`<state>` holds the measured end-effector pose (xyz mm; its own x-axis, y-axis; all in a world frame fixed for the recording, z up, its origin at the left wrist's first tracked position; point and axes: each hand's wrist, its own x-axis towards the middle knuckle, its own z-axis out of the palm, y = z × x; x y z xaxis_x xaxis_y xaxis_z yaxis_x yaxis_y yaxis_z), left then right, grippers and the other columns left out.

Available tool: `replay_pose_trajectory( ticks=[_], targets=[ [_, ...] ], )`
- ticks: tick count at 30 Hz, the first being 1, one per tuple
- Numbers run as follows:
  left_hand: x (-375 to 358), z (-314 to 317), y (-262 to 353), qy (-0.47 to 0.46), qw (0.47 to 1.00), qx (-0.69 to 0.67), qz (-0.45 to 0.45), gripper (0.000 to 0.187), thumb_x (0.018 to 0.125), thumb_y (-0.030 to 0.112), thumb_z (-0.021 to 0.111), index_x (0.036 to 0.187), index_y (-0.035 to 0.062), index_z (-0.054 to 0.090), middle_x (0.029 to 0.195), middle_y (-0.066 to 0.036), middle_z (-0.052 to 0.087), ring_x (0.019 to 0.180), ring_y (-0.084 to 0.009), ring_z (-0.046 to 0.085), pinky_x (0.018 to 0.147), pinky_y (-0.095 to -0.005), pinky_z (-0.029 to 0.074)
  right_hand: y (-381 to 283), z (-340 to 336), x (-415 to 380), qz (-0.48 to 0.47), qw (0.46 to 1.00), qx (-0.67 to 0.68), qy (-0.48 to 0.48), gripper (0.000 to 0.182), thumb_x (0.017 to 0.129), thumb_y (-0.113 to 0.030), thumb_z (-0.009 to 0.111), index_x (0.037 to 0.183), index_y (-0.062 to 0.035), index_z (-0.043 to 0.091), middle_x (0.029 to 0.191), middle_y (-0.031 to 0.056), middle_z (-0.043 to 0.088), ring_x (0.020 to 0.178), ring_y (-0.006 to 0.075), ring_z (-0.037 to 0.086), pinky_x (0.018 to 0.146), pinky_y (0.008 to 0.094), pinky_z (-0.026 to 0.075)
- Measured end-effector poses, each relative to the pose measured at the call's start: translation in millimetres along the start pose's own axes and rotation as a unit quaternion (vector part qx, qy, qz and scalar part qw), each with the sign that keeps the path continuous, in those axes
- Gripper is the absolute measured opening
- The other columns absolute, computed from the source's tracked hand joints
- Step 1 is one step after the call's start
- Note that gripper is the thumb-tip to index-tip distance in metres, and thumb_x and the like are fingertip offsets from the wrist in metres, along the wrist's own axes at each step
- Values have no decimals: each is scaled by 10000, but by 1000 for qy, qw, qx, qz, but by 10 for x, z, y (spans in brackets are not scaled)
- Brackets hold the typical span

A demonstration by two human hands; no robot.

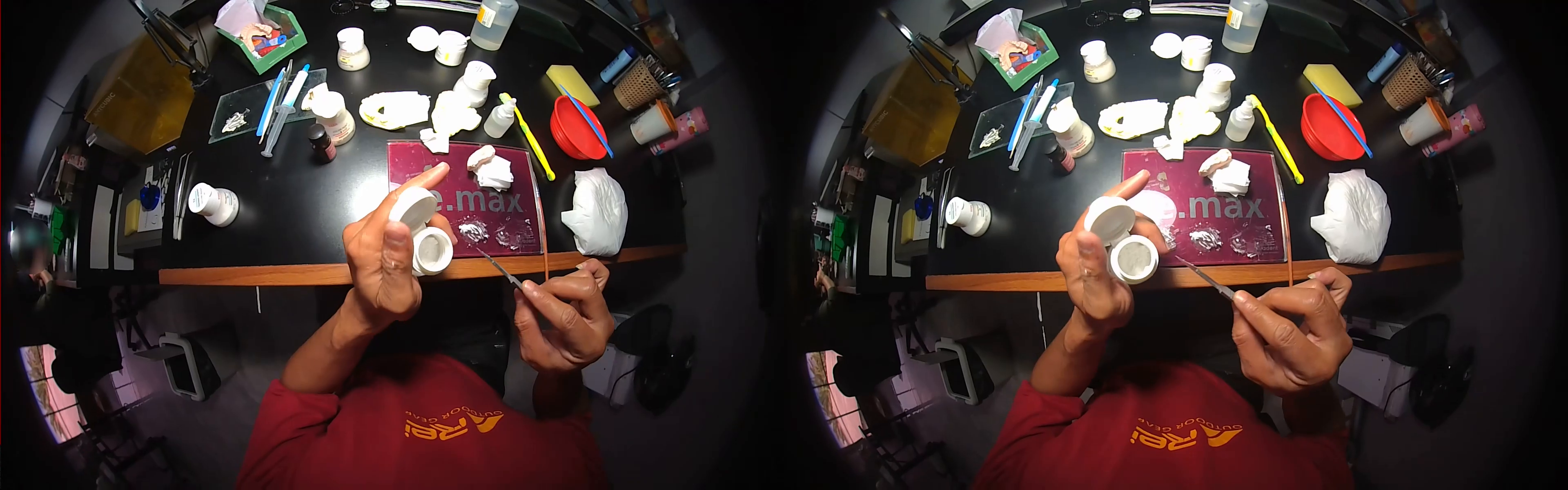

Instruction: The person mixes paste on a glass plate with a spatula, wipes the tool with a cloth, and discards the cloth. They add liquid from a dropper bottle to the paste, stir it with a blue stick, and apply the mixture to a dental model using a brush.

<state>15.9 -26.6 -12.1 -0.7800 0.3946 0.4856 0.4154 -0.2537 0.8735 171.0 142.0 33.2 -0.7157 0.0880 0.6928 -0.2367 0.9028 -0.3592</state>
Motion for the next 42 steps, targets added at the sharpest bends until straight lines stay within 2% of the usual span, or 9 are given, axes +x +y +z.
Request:
replay_pose_trajectory(
  ticks=[4,8,12,18,20,23,27,30,42],
  targets=[
    [-67,24,-134,57,993,-57,81,901,1110,654,231,1439,-137,511,794,-123,693,703,-145,625,667,-285,491,24,21,-31,15,1000,12,17,326,699,0,866,1002,-112,822,814,-22,645,702,122,571,909,405,419],
    [-90,-25,-80,65,995,-70,11,942,1088,699,159,1479,-96,477,809,-115,669,716,-147,603,707,-292,492,48,16,-50,29,999,13,20,334,704,28,848,1015,-91,822,818,2,651,687,139,572,916,397,416],
    [-58,-54,-83,103,983,-151,-15,818,1143,573,195,1472,-113,497,798,-91,665,720,-107,591,679,-248,473,84,4,-63,38,999,7,20,324,717,59,831,1016,-62,812,799,22,653,684,158,593,881,388,438],
    [-36,-374,-44,116,990,-68,-28,653,859,285,501,1334,-149,610,831,-147,679,791,-189,652,776,-297,522,185,-60,-98,166,985,50,15,251,793,51,808,1038,3,781,820,89,732,677,176,610,708,312,485],
    [-39,-529,-101,146,989,-26,-4,580,863,271,501,1234,-142,667,832,-153,675,785,-196,644,759,-306,518,232,-99,-176,224,971,79,25,266,814,34,813,1077,8,781,800,57,714,680,84,568,620,251,444],
    [32,-754,-73,184,979,82,-5,457,864,231,490,1104,-85,717,825,-138,655,786,-195,614,763,-306,498,265,-162,-245,275,959,63,6,269,826,17,808,1094,5,791,755,33,674,647,77,534,604,253,422],
    [53,-1005,-197,174,973,108,-106,328,1094,242,450,1250,3,611,1016,-95,630,956,-146,596,867,-290,489,340,-192,-292,308,950,32,-37,234,849,-26,805,1082,1,803,724,33,648,607,91,526,577,274,398],
    [-22,-971,-266,168,954,227,-99,319,1140,264,478,1299,10,586,1079,-92,621,1024,-149,596,937,-305,485,390,-153,-309,299,953,-13,-39,205,869,-64,804,1069,-18,814,723,56,661,628,166,599,639,333,421],
    [-82,-934,-133,101,962,230,-105,349,1129,213,518,1397,-4,570,1223,-142,643,1127,-166,590,1013,-315,456,547,-8,-274,194,974,-101,-53,205,855,-39,799,1057,-48,831,717,26,653,680,188,621,763,361,400]
  ],
)
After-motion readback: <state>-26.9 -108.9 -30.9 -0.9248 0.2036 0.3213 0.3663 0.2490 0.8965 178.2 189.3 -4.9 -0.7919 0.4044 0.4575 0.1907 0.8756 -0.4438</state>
